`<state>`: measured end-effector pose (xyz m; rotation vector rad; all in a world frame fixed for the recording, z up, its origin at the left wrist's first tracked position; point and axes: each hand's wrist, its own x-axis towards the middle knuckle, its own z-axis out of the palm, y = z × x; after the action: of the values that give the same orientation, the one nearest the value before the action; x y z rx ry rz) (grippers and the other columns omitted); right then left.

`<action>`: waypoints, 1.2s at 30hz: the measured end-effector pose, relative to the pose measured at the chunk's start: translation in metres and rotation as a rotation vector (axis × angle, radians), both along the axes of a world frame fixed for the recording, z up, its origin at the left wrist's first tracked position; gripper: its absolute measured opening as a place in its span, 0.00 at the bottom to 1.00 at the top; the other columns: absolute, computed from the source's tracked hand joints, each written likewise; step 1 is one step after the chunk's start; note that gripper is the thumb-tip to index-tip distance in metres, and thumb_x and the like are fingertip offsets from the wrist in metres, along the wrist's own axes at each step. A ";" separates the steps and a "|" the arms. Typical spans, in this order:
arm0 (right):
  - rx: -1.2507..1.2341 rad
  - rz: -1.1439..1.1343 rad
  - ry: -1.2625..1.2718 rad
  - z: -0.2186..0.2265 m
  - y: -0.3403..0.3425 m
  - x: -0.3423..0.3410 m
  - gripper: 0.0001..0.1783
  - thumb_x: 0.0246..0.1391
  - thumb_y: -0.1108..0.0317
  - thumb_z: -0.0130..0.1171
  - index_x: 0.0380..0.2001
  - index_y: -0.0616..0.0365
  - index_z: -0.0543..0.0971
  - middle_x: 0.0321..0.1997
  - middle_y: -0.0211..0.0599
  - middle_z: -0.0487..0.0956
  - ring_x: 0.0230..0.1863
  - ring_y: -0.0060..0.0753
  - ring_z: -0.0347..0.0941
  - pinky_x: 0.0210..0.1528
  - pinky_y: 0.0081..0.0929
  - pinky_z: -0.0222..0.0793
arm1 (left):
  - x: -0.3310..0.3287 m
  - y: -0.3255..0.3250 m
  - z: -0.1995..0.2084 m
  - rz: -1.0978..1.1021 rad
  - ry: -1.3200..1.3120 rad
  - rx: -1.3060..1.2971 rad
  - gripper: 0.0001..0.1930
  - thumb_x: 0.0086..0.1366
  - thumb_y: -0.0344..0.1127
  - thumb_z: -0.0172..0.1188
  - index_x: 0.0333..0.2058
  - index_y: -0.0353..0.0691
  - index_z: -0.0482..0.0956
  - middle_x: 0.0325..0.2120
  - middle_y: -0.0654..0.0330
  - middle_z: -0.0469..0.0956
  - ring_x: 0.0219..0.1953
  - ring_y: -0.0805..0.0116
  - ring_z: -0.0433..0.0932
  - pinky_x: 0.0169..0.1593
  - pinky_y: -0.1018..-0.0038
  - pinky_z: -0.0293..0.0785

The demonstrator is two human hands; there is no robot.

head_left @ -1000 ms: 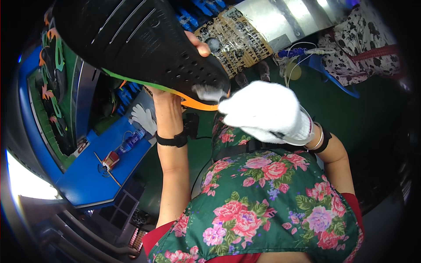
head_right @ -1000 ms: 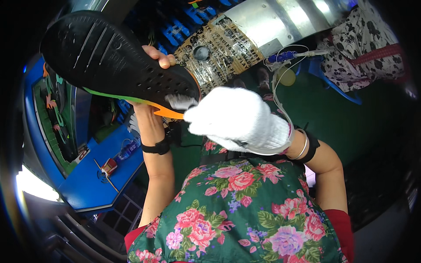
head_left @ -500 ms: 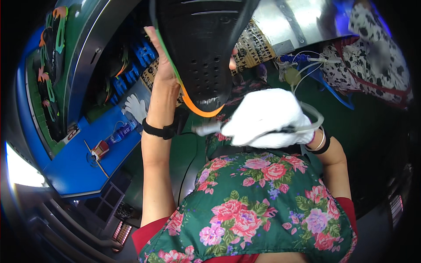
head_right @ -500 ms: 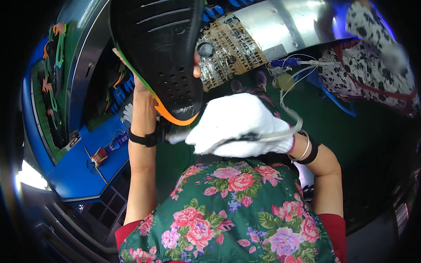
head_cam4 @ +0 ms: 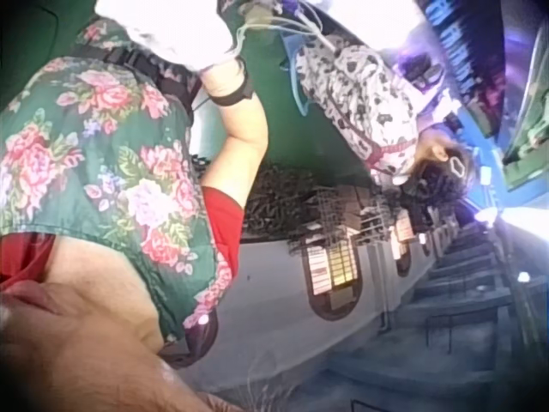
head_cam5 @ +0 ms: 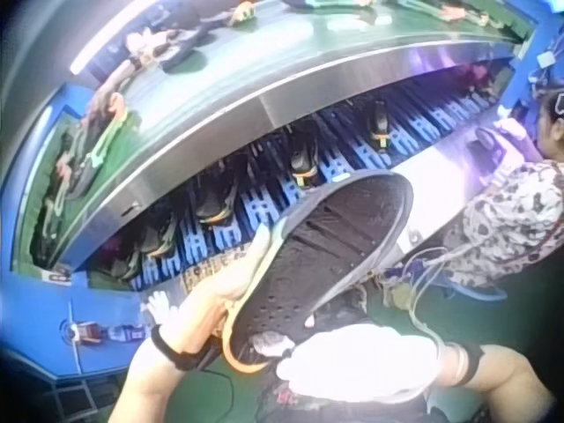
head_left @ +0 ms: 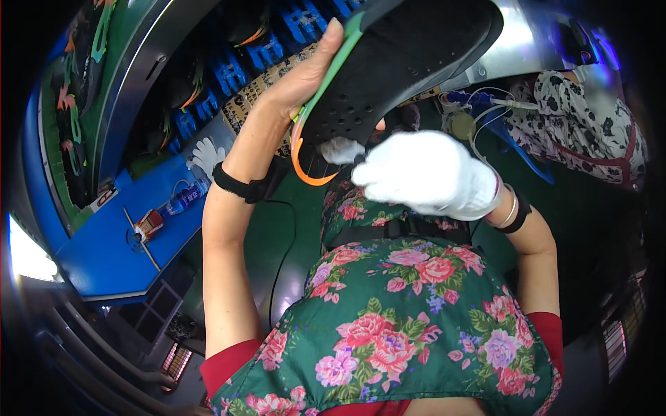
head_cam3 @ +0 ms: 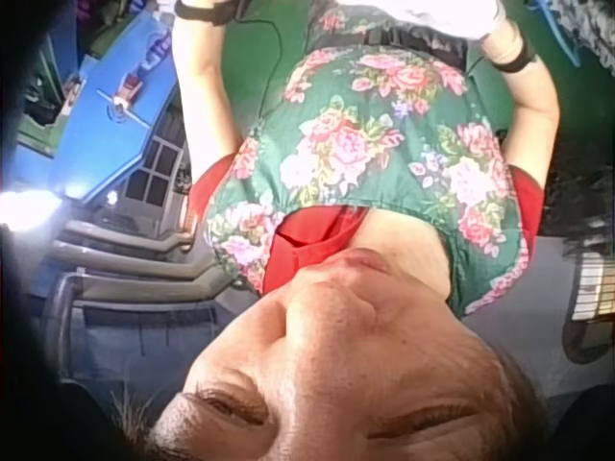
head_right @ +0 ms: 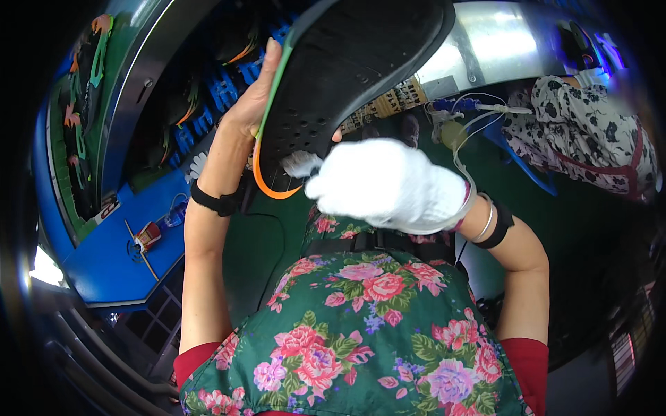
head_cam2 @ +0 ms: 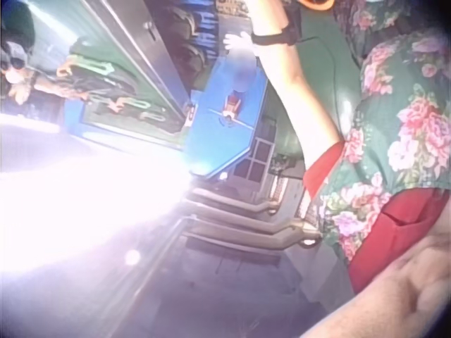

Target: Applying glue to the edges of shoe soles using a brush applicator on a production line.

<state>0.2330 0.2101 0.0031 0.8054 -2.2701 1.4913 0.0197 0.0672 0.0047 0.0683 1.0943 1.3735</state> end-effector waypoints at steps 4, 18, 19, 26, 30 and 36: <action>-0.294 0.140 -0.150 0.017 0.000 -0.007 0.14 0.48 0.72 0.69 0.41 0.50 0.88 0.46 0.31 0.88 0.45 0.39 0.84 0.53 0.37 0.77 | 0.003 -0.011 -0.002 -0.189 -0.015 0.018 0.51 0.67 0.79 0.36 0.59 0.31 0.73 0.38 0.40 0.85 0.33 0.46 0.88 0.35 0.55 0.90; -0.570 -0.475 -0.306 0.037 0.026 -0.025 0.11 0.50 0.79 0.70 0.39 0.64 0.88 0.43 0.45 0.88 0.42 0.37 0.85 0.48 0.32 0.80 | 0.046 -0.031 -0.036 0.301 -0.308 0.281 0.30 0.79 0.53 0.40 0.61 0.32 0.72 0.52 0.44 0.81 0.47 0.47 0.85 0.54 0.50 0.84; -0.456 -0.460 -0.230 0.034 0.030 -0.029 0.10 0.51 0.77 0.70 0.39 0.63 0.88 0.43 0.44 0.88 0.42 0.37 0.85 0.47 0.32 0.79 | 0.052 -0.032 -0.037 0.289 -0.301 0.292 0.30 0.79 0.53 0.40 0.61 0.32 0.72 0.52 0.44 0.81 0.47 0.47 0.85 0.54 0.50 0.84; -0.139 -0.412 -0.030 0.041 0.025 -0.023 0.09 0.48 0.76 0.70 0.35 0.57 0.89 0.40 0.40 0.88 0.42 0.40 0.85 0.46 0.33 0.78 | 0.077 -0.045 -0.029 0.324 -0.110 0.144 0.28 0.78 0.51 0.48 0.66 0.37 0.68 0.65 0.46 0.71 0.64 0.47 0.74 0.66 0.43 0.72; -0.114 -0.467 0.019 0.050 0.012 -0.013 0.11 0.44 0.79 0.72 0.34 0.57 0.89 0.40 0.41 0.88 0.38 0.38 0.84 0.41 0.31 0.78 | 0.082 -0.068 -0.052 0.512 -0.340 0.434 0.33 0.76 0.61 0.45 0.67 0.42 0.68 0.63 0.46 0.73 0.63 0.45 0.75 0.65 0.39 0.71; -0.190 -0.677 0.055 0.052 0.003 -0.011 0.10 0.45 0.82 0.72 0.33 0.61 0.87 0.39 0.45 0.88 0.36 0.38 0.84 0.40 0.31 0.78 | 0.088 -0.052 0.017 0.584 -0.752 0.607 0.42 0.73 0.66 0.47 0.69 0.32 0.63 0.64 0.41 0.71 0.64 0.39 0.73 0.68 0.44 0.68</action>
<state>0.2218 0.2136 0.0550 0.0020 -2.0155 1.2948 0.1075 0.0149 0.0218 -0.3295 0.0301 1.9853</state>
